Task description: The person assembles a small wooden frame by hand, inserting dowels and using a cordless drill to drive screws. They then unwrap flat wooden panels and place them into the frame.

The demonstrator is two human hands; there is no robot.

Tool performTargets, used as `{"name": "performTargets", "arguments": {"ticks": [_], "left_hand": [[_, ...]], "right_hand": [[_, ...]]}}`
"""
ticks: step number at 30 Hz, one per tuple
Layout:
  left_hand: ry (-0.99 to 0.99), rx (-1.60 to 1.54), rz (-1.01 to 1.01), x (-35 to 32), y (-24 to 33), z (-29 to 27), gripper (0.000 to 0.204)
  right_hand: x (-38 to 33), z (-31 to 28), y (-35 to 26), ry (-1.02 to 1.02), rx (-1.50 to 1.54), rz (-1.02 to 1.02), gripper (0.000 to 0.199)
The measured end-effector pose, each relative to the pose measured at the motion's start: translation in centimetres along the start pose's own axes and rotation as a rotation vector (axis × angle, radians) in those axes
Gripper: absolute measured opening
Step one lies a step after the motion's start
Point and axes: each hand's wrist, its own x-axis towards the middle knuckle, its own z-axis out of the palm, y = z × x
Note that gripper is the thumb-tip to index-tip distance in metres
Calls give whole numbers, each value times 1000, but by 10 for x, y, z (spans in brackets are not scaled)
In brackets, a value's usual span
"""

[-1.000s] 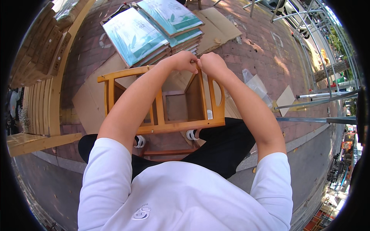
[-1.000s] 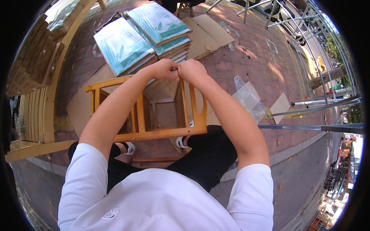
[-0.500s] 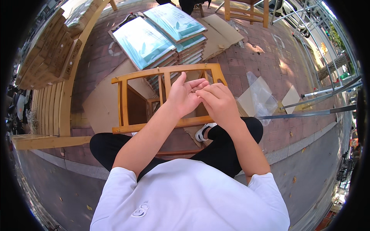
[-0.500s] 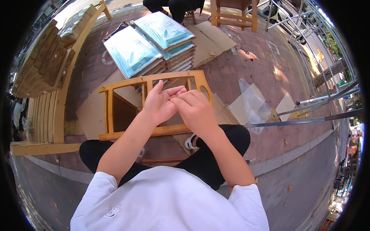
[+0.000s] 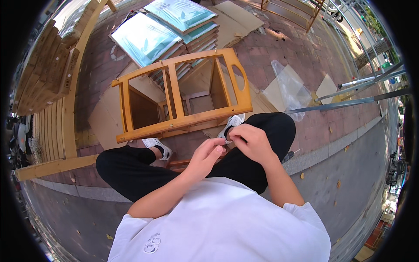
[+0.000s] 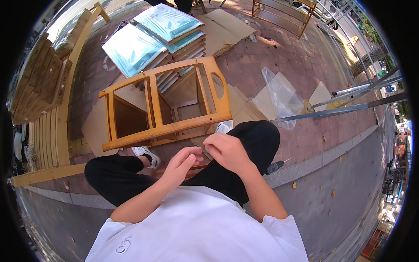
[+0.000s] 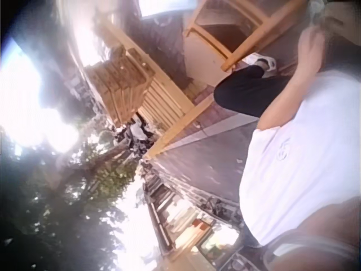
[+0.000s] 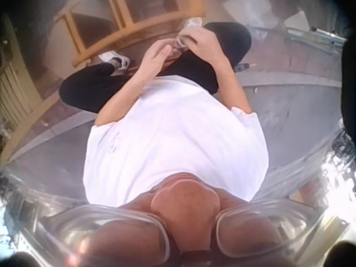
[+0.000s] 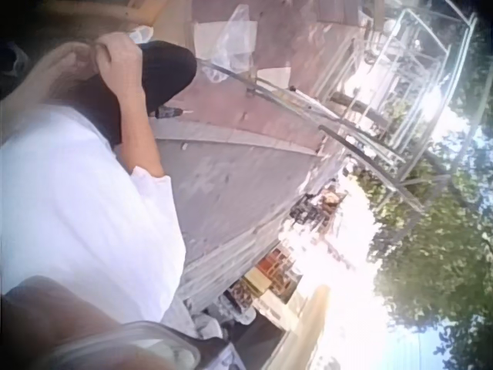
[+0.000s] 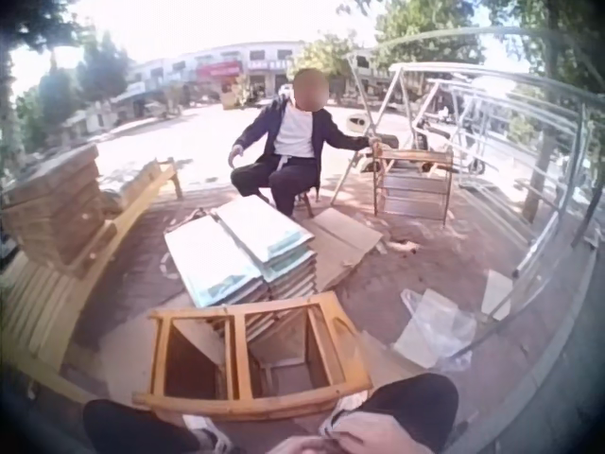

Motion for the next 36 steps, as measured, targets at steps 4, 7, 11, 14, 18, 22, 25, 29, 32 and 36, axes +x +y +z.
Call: {"name": "performTargets", "arguments": {"ticks": [4, 7, 11, 14, 18, 22, 25, 29, 32, 36], "left_hand": [[275, 1092, 825, 65, 45, -9, 36], [227, 1196, 658, 100, 51, -15, 39], [159, 1255, 442, 113, 42, -13, 39], [166, 1253, 438, 114, 40, -14, 38], [107, 1226, 412, 117, 45, -19, 36], [86, 1211, 387, 116, 49, -17, 35], [76, 1235, 351, 115, 50, -18, 37], [84, 1210, 442, 117, 44, -21, 47], [-91, 1169, 391, 126, 63, -24, 59], [-312, 1097, 332, 144, 80, -36, 64]], "right_hand": [[20, -18, 43, 358, -49, 155, 9], [37, -9, 49, 352, -22, 96, 10], [39, 4, 61, 278, -66, 4, 12], [36, 7, 67, 266, -128, -84, 13], [38, 4, 63, 211, -224, -173, 14], [41, -2, 60, 130, -328, -215, 13], [51, -14, 51, -54, -390, -272, 11], [62, -24, 73, -160, -365, -410, 11], [65, -30, 75, -228, -335, -410, 10], [74, -35, 67, -256, -337, -431, 7]]}}
